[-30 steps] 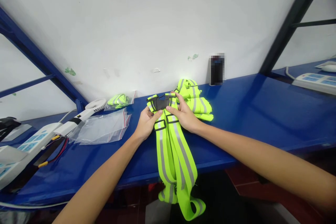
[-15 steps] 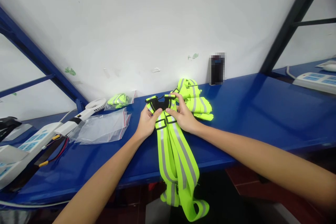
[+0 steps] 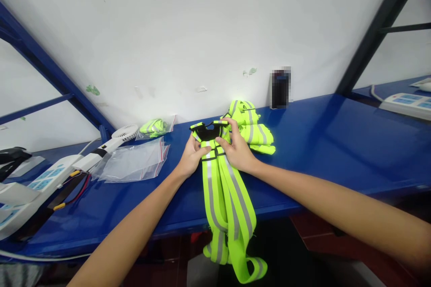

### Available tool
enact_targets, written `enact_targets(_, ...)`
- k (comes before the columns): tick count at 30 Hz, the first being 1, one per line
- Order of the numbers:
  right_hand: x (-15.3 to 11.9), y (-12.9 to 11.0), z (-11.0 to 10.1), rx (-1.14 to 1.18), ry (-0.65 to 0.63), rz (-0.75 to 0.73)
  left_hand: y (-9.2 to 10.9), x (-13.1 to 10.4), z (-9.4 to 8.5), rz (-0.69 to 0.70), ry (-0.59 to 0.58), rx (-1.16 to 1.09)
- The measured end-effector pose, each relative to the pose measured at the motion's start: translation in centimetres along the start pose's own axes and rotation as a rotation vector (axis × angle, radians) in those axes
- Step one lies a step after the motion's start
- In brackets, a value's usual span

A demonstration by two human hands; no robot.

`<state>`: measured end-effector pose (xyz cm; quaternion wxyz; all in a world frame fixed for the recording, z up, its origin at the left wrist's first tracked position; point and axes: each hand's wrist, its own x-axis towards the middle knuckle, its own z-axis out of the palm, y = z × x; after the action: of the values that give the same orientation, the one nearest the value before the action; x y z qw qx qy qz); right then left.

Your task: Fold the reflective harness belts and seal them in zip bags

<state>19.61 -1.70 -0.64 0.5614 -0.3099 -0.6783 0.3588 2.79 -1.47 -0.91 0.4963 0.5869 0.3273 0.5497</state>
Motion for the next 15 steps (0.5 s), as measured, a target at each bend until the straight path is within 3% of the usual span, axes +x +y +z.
enact_targets(4, 0.3, 0.6, 0.0, 0.010, 0.000, 0.027, -0.1, -0.1, -0.1, -0.061, 0.004, -0.014)
enact_targets(11, 0.6, 1.4, 0.0, 0.223, -0.024, 0.228, 0.2, -0.3, 0.6, -0.068, 0.053, -0.044)
enact_targets(15, 0.6, 1.3, -0.1, 0.204, -0.011, 0.238, 0.0, -0.3, 0.7, -0.135, 0.079, -0.110)
